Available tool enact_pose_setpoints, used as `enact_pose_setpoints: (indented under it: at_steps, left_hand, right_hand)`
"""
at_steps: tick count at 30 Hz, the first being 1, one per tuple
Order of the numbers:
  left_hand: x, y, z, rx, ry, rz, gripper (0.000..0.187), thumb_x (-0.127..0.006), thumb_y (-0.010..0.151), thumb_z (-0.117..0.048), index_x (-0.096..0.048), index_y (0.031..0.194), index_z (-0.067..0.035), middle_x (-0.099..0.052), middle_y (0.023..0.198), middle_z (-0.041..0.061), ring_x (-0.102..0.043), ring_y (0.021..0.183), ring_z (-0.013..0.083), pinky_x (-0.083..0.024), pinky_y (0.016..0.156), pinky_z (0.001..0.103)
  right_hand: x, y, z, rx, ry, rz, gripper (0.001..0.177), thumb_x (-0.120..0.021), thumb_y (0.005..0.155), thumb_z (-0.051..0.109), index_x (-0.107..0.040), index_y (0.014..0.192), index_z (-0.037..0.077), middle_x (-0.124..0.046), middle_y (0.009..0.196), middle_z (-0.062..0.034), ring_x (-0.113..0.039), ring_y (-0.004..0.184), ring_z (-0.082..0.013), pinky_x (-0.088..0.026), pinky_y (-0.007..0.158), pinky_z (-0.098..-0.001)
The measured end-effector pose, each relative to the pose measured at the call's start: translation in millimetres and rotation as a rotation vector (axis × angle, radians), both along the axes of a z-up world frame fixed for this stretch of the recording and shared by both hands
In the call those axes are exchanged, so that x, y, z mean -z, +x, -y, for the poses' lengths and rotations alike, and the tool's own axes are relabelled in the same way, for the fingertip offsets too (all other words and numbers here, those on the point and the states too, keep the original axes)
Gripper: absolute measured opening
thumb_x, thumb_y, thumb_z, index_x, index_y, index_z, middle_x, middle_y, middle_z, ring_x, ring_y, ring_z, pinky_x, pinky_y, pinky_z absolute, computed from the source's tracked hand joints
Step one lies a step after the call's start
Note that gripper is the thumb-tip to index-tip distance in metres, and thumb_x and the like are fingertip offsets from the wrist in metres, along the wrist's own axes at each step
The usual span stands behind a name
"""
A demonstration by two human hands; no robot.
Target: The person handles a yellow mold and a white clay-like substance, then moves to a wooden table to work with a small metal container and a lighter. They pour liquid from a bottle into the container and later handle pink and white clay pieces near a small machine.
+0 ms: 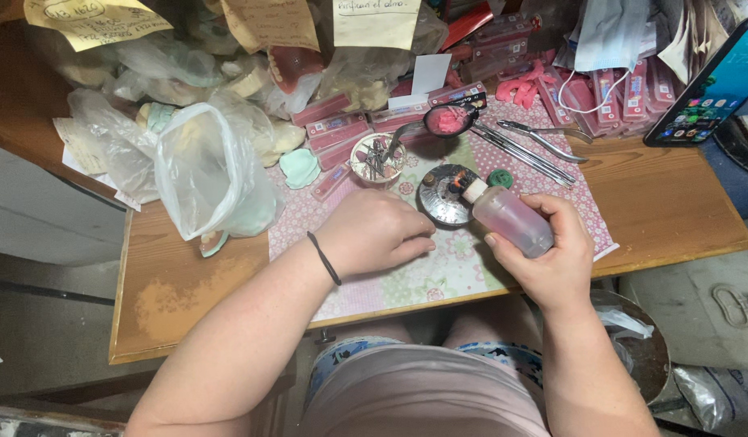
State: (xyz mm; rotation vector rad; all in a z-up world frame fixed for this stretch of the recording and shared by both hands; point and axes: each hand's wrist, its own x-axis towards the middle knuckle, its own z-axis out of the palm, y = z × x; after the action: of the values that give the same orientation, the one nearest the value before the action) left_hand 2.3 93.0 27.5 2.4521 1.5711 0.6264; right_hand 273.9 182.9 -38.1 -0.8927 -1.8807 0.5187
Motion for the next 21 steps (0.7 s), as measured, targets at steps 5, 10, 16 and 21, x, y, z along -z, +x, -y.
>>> enact_pose_setpoints:
  at_steps: [5,10,16,21]
  left_hand:
    - [3.1,-1.7,0.1,0.003,-0.019,-0.041,0.024,-0.067,0.096,-0.035,-0.079,0.103,-0.016,-0.08,0.09,0.008,-0.075,0.092,0.0313,-0.059,0.081,0.045]
    - [0.6,-1.0,0.9,0.002,-0.039,-0.044,0.025,-0.066,0.097,-0.037,-0.079,0.104,-0.016,-0.08,0.088,0.006,-0.075,0.092,0.029,-0.059,0.082,0.042]
    - [-0.6,-0.8,1.3,0.008,-0.029,-0.061,0.025,-0.066,0.096,-0.037,-0.078,0.101,-0.017,-0.078,0.085,0.005,-0.075,0.09,0.0289,-0.059,0.081,0.043]
    - [-3.3,-0.8,4.1,0.01,-0.048,-0.038,0.03,-0.066,0.096,-0.038,-0.077,0.113,-0.015,-0.08,0.093,0.01,-0.075,0.095,0.0317,-0.058,0.084,0.046]
  right_hand:
    - [-1.2,0.0,0.6,-0.006,0.011,0.007,0.062,-0.1,0.071,0.026,-0.07,0.121,0.005,-0.069,0.105,-0.0147,-0.067,0.097,-0.0324,-0.051,0.092,-0.0443]
    - [-0.3,-0.6,1.7,0.007,0.01,0.022,0.064,-0.1,0.069,0.027,-0.071,0.121,0.005,-0.069,0.104,-0.0144,-0.066,0.097,-0.0325,-0.051,0.092,-0.0442]
    - [2.7,-0.3,2.4,0.03,0.012,0.034,0.065,-0.1,0.068,0.028,-0.071,0.123,0.006,-0.068,0.105,-0.0137,-0.065,0.098,-0.0317,-0.051,0.093,-0.0441]
    - [5.0,-0.5,0.7,0.013,0.041,0.036,0.064,-0.099,0.068,0.024,-0.071,0.122,0.004,-0.068,0.103,-0.0181,-0.065,0.096,-0.0372,-0.049,0.091,-0.0474]
